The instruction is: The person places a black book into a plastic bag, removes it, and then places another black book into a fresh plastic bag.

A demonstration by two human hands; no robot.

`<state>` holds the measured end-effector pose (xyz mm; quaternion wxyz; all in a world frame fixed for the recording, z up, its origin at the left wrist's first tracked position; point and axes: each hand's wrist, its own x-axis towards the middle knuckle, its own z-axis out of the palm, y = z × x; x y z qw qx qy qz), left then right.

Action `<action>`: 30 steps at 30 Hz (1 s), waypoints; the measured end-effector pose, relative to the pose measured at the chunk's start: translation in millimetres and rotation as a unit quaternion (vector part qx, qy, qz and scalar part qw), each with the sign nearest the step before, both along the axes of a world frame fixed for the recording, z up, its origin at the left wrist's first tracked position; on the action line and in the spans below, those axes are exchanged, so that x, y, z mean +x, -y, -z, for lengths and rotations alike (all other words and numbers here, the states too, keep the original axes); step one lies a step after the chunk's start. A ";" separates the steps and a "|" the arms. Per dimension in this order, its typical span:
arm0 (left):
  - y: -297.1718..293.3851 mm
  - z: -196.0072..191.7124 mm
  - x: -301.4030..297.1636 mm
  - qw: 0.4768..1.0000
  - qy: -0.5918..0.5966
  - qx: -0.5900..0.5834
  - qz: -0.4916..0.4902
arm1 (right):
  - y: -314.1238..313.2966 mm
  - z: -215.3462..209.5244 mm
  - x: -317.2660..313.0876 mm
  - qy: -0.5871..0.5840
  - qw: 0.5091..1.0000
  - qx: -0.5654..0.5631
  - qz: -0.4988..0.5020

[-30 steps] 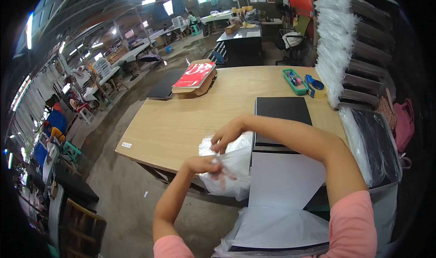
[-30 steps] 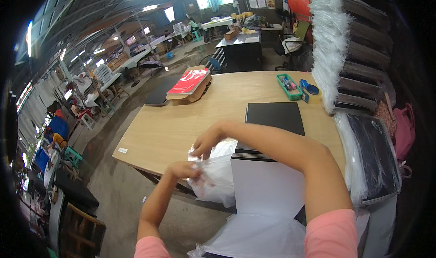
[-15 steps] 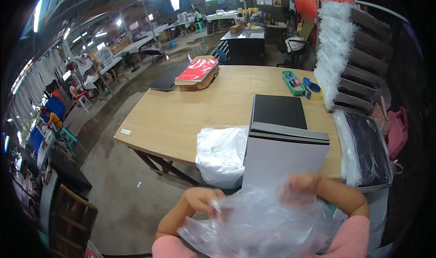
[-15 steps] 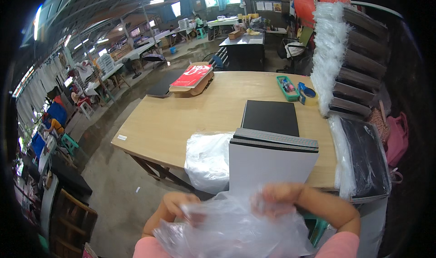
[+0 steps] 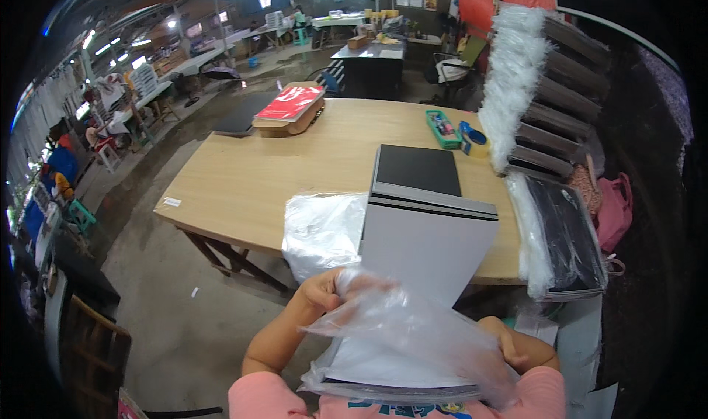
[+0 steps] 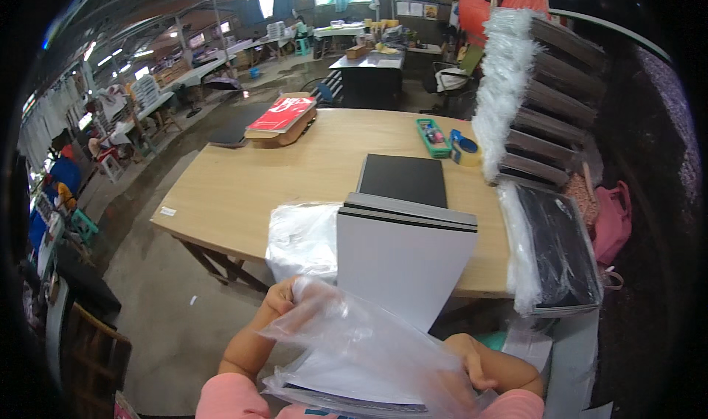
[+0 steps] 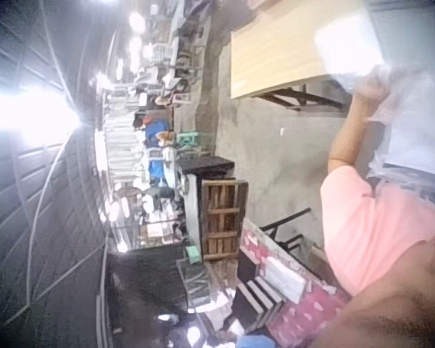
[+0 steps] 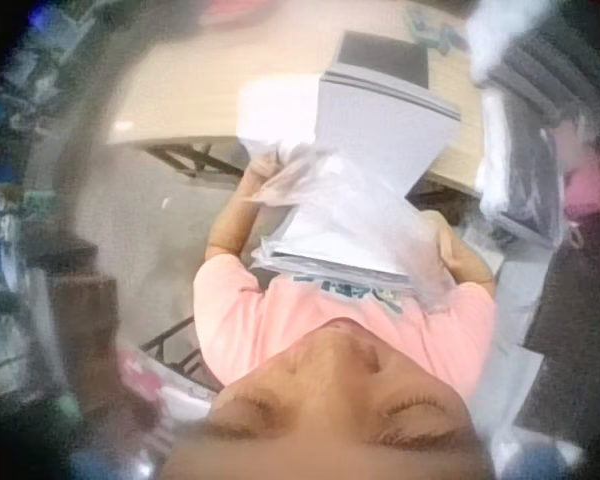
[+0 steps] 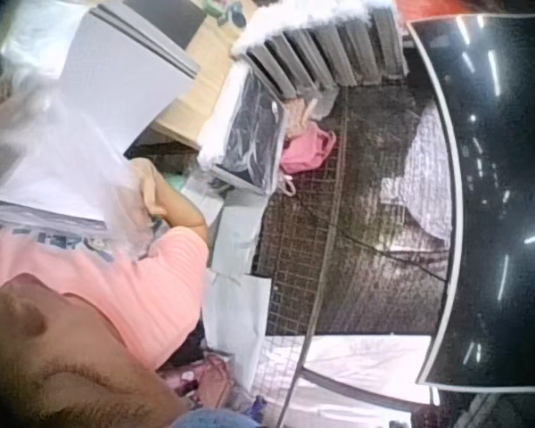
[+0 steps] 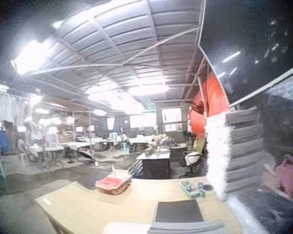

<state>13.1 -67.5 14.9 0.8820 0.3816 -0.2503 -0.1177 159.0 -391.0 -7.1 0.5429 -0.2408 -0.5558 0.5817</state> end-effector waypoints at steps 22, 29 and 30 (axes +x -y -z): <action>29.9 -50.1 43.9 0.537 0.176 0.561 -0.605 | 0.1 -58.2 36.7 0.412 0.394 0.043 0.820; -4.2 -28.7 31.9 0.910 -0.319 0.223 -0.145 | 48.1 -69.4 27.0 0.021 0.820 -0.257 0.511; -4.7 -14.8 35.7 0.916 -0.327 0.202 -0.114 | 55.4 -49.8 32.0 -0.066 0.837 -0.263 0.475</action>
